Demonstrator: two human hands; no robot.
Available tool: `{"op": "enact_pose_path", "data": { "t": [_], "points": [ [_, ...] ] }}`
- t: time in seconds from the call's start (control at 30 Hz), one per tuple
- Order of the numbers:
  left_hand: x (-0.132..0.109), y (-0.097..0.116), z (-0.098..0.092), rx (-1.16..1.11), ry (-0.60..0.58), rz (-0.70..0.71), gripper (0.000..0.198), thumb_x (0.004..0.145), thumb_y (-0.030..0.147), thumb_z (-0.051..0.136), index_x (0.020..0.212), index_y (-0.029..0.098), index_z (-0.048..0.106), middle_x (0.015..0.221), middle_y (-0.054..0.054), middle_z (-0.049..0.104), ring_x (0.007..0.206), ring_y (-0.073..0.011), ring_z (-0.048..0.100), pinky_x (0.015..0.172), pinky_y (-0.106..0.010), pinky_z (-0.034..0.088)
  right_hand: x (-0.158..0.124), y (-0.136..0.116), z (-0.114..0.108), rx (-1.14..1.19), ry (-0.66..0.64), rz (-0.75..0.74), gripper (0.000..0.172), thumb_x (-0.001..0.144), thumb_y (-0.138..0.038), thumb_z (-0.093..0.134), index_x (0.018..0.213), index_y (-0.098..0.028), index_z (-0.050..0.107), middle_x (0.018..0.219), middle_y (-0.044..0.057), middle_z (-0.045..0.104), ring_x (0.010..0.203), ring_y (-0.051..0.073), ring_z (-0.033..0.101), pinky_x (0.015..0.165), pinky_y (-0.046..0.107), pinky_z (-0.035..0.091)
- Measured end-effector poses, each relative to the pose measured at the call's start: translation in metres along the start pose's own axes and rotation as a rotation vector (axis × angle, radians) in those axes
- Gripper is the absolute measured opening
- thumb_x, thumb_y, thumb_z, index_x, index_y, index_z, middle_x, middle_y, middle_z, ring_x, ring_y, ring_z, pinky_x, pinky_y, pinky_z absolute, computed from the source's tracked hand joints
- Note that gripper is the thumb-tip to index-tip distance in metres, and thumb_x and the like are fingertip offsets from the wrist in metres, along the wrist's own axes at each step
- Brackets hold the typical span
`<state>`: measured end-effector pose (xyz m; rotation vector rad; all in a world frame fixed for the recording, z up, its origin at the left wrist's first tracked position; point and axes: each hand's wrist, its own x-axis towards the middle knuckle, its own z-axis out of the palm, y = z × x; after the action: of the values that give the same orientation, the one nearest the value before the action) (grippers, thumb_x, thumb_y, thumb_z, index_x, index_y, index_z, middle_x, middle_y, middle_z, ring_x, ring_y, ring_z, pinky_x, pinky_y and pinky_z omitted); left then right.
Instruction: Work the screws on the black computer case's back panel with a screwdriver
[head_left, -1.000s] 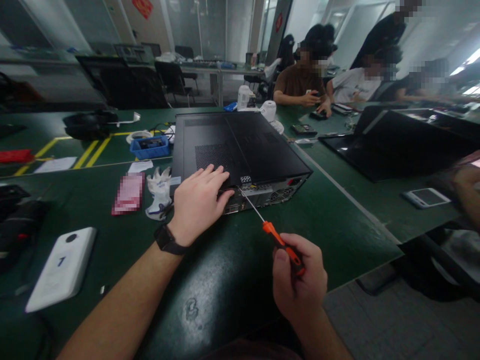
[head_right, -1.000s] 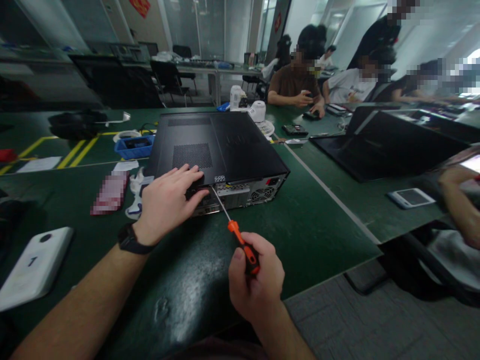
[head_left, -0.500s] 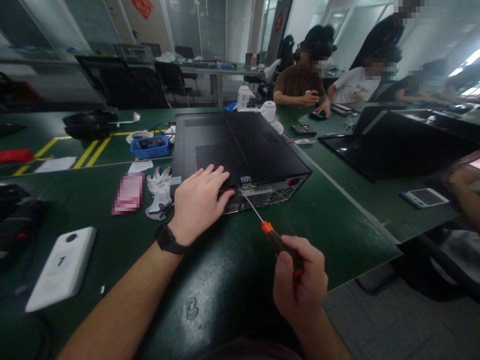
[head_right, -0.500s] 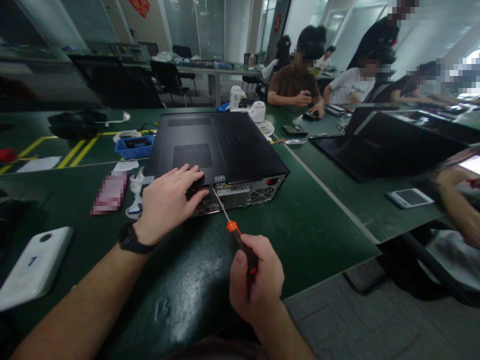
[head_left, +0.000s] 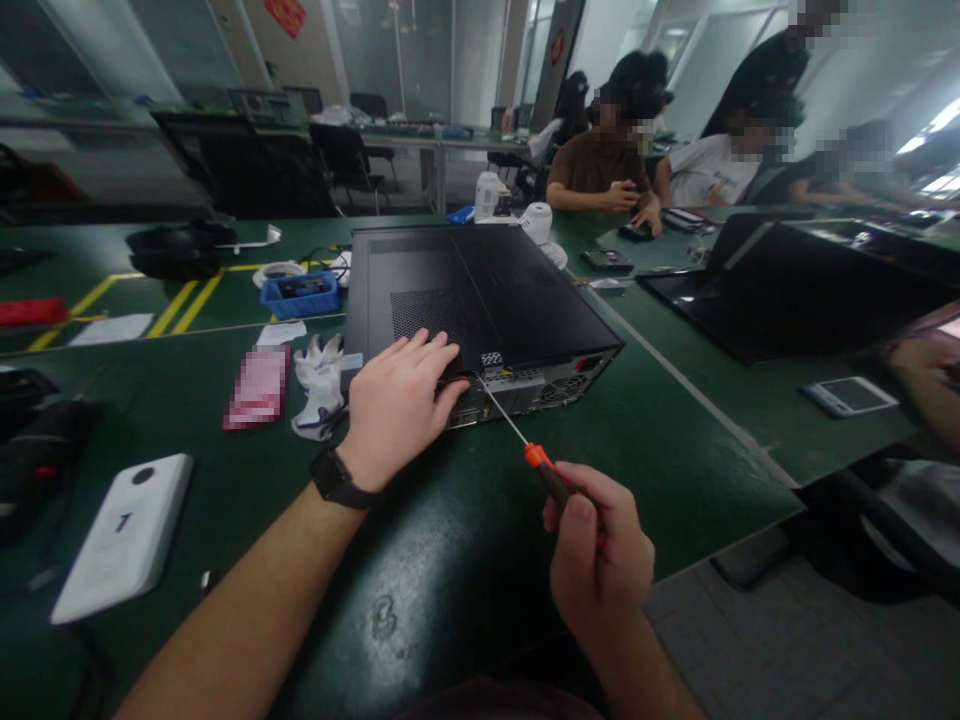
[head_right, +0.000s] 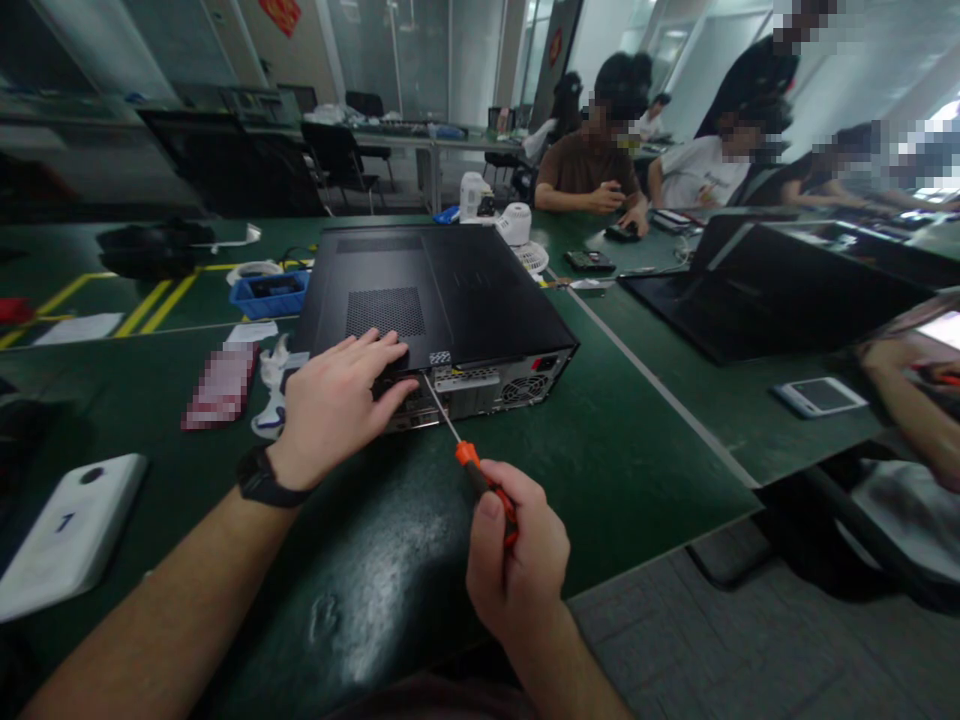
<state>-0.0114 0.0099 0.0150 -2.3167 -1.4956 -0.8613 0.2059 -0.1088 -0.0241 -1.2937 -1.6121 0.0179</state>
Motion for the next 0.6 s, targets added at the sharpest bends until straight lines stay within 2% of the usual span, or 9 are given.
{"op": "enact_pose_path", "data": {
  "t": [0.2, 0.27, 0.43, 0.6],
  "points": [
    [0.0004, 0.0001, 0.0007, 0.0, 0.0, -0.003, 0.034, 0.097, 0.029, 0.07, 0.129, 0.016, 0.073, 0.142, -0.012, 0.072, 0.137, -0.032, 0.065, 0.118, -0.048, 0.051, 0.0037, -0.003, 0.0008, -0.037, 0.071, -0.064, 0.028, 0.098, -0.027, 0.06, 0.125, -0.019, 0.06, 0.101, 0.007, 0.073, 0.079, 0.018, 0.074, 0.064, 0.028, 0.061],
    [0.0003, 0.0001, 0.0007, 0.005, 0.005, -0.001, 0.034, 0.098, 0.03, 0.07, 0.129, 0.016, 0.073, 0.142, -0.012, 0.072, 0.136, -0.0319, 0.066, 0.118, -0.048, 0.051, 0.0034, -0.0022, 0.0013, -0.056, 0.085, -0.072, 0.025, 0.098, -0.026, 0.06, 0.123, -0.02, 0.061, 0.1, 0.007, 0.073, 0.077, 0.017, 0.074, 0.064, 0.028, 0.06],
    [0.0001, -0.0001, 0.0001, 0.012, 0.005, 0.007, 0.034, 0.098, 0.03, 0.07, 0.129, 0.015, 0.073, 0.142, -0.012, 0.072, 0.136, -0.0324, 0.066, 0.118, -0.048, 0.052, -0.0022, 0.0022, 0.0008, 0.001, 0.017, -0.001, 0.024, 0.104, -0.027, 0.054, 0.125, -0.021, 0.063, 0.087, 0.002, 0.072, 0.063, 0.014, 0.07, 0.054, 0.024, 0.054],
    [0.0001, -0.0006, 0.0003, 0.002, -0.007, 0.001, 0.034, 0.098, 0.03, 0.069, 0.13, 0.016, 0.072, 0.142, -0.012, 0.072, 0.137, -0.0325, 0.065, 0.119, -0.05, 0.051, 0.0031, -0.0019, 0.0, 0.082, 0.019, -0.072, 0.028, 0.098, -0.023, 0.054, 0.125, -0.02, 0.06, 0.099, 0.005, 0.07, 0.079, 0.017, 0.072, 0.066, 0.029, 0.06]
  ]
}}
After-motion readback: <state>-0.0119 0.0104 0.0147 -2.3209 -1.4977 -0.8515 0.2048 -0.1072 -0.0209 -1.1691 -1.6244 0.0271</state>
